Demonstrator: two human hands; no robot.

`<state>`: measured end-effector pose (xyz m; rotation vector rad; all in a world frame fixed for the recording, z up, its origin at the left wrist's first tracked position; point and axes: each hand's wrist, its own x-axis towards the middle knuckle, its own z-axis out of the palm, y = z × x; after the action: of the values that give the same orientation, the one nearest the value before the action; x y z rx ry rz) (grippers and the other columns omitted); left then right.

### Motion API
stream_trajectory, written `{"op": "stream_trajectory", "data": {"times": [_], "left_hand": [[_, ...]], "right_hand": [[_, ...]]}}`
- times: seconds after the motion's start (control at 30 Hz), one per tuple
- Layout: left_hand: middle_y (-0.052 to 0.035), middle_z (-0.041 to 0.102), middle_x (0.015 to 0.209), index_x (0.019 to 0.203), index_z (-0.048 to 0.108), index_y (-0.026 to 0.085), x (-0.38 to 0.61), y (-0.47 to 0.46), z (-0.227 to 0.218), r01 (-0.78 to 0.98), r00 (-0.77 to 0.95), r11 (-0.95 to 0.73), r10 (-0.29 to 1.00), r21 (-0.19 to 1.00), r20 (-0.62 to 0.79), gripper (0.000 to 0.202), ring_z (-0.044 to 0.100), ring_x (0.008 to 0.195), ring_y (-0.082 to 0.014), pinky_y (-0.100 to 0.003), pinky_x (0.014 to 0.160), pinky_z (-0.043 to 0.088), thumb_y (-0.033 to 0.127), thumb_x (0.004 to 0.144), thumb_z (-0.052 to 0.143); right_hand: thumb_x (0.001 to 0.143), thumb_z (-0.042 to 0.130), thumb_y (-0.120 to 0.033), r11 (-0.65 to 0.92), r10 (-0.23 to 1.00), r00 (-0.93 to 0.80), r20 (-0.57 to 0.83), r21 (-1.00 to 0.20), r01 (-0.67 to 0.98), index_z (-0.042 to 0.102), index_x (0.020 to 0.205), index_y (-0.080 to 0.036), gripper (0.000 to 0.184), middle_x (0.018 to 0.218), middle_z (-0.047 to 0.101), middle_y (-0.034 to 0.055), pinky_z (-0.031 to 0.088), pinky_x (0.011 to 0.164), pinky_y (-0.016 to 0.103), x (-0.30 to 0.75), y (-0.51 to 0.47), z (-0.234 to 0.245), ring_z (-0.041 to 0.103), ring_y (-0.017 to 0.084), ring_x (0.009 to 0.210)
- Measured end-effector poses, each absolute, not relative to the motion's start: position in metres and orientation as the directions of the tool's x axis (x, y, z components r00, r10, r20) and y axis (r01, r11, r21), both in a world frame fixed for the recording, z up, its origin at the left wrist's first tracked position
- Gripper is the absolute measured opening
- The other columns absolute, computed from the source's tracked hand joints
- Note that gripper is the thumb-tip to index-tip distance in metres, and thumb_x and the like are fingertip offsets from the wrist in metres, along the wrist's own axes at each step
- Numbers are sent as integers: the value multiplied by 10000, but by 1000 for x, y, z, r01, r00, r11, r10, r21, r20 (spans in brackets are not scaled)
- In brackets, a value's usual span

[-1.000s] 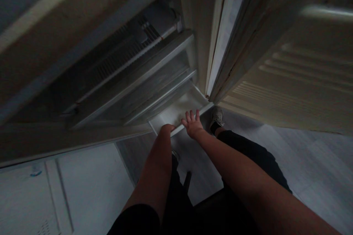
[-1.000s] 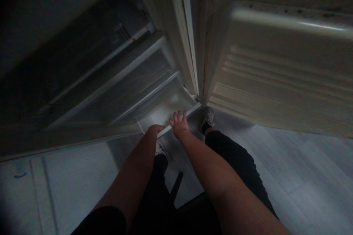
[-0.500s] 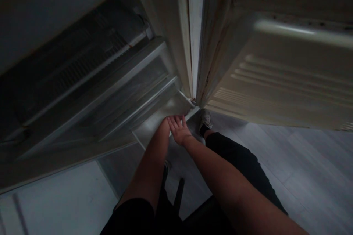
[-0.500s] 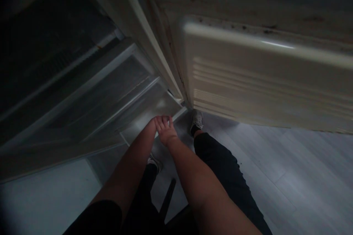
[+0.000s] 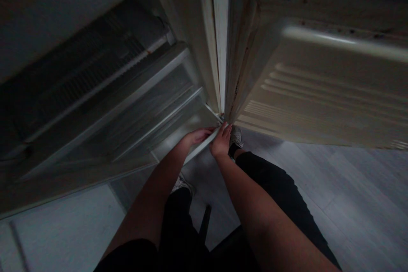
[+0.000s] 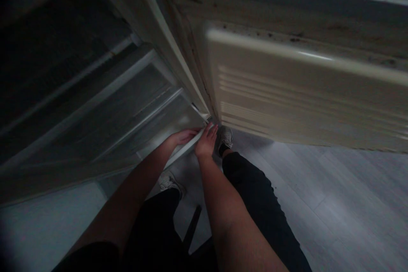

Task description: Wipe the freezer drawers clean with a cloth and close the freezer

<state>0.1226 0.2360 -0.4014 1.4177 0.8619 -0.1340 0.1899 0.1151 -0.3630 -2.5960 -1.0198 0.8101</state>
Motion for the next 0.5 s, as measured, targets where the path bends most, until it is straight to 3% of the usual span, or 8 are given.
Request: {"op": "stream_trajectory", "data": {"times": [0.13,0.27,0.4,0.5], "left_hand": [[-102,729,1187,1199,713,174,92,240,-392,584,694,301,297,754,-656,390,617,1193,-245,-366,1051,449,320,852,613],[-68,741,1092,1047,724,177,40,234,-383,796,568,16,327,605,-756,322,629,1089,-222,-286,935,485,362,854,545],[-29,703,756,742,679,197,-21,221,-367,890,453,-91,275,446,-848,184,648,851,-219,-267,756,502,328,786,557],[-33,671,709,670,623,205,-48,214,-356,906,421,-174,287,385,-860,212,640,803,-212,-258,714,494,311,808,501]], "right_hand": [[892,523,-203,-764,645,632,-430,-381,520,24,1616,28,909,1654,23,322,242,1213,487,186,121,-359,55,394,1557],[872,512,-176,-763,646,641,-415,-378,524,15,1618,18,917,1655,44,319,267,1201,502,184,121,-362,74,389,1556],[829,512,-161,-759,647,649,-400,-414,502,-13,1624,-14,965,1661,47,305,288,1196,512,186,119,-365,53,370,1564],[815,515,-169,-749,659,630,-410,-438,497,-18,1624,-21,980,1663,44,300,280,1204,513,188,119,-361,40,361,1568]]}}
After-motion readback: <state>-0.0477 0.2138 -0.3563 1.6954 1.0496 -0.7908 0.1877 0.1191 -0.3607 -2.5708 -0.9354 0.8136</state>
